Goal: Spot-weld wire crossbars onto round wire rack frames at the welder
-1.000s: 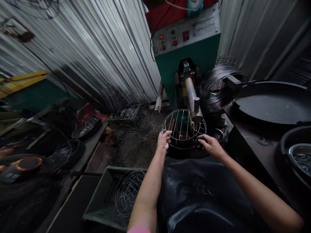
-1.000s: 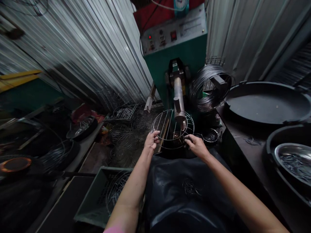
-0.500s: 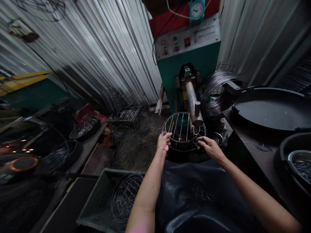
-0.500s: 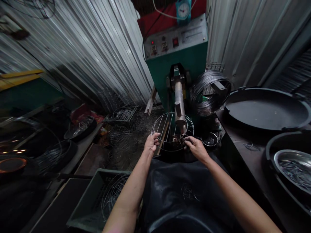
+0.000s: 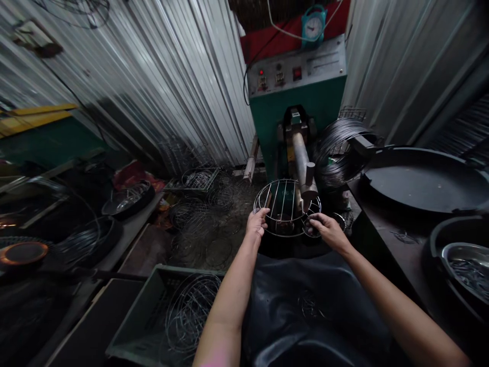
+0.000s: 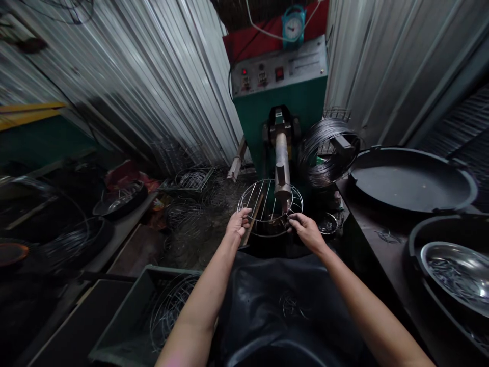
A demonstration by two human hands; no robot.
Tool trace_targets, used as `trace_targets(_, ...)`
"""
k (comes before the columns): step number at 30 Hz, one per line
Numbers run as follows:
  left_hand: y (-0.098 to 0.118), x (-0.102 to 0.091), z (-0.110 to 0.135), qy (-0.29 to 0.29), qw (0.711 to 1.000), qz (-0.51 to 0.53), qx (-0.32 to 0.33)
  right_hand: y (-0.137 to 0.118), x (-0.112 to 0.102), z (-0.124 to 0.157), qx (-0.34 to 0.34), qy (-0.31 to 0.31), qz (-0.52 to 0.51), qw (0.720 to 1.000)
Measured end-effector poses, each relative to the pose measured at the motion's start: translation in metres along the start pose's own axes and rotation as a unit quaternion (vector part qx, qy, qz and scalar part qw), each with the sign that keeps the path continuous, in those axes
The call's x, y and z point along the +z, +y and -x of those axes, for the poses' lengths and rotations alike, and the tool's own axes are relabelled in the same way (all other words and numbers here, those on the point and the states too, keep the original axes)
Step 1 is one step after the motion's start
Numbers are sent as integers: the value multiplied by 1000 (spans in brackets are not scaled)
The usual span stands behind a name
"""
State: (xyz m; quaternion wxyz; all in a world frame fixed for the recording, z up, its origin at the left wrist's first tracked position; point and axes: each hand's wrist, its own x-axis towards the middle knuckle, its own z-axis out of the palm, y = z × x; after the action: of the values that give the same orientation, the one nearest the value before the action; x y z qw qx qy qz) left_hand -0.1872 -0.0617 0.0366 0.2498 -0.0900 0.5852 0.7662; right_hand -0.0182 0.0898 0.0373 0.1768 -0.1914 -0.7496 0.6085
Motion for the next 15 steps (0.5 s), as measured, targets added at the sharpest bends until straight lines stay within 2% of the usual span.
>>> trace_targets(6,-3,0,-2,23,999,0,-25,-8,2,-1,4,-7,-22,1000)
trace_targets(9,-3,0,-1,18,999,1,-38,-12,3,3,9,13,-7,1000)
trace_targets(13,1,-3,6,9,999,-8,-51,0,-7,31,2,99,16,995)
trace_targets(15,3,-6,7,-3,998,-7,-54,19,-16,55,25,104,61,992)
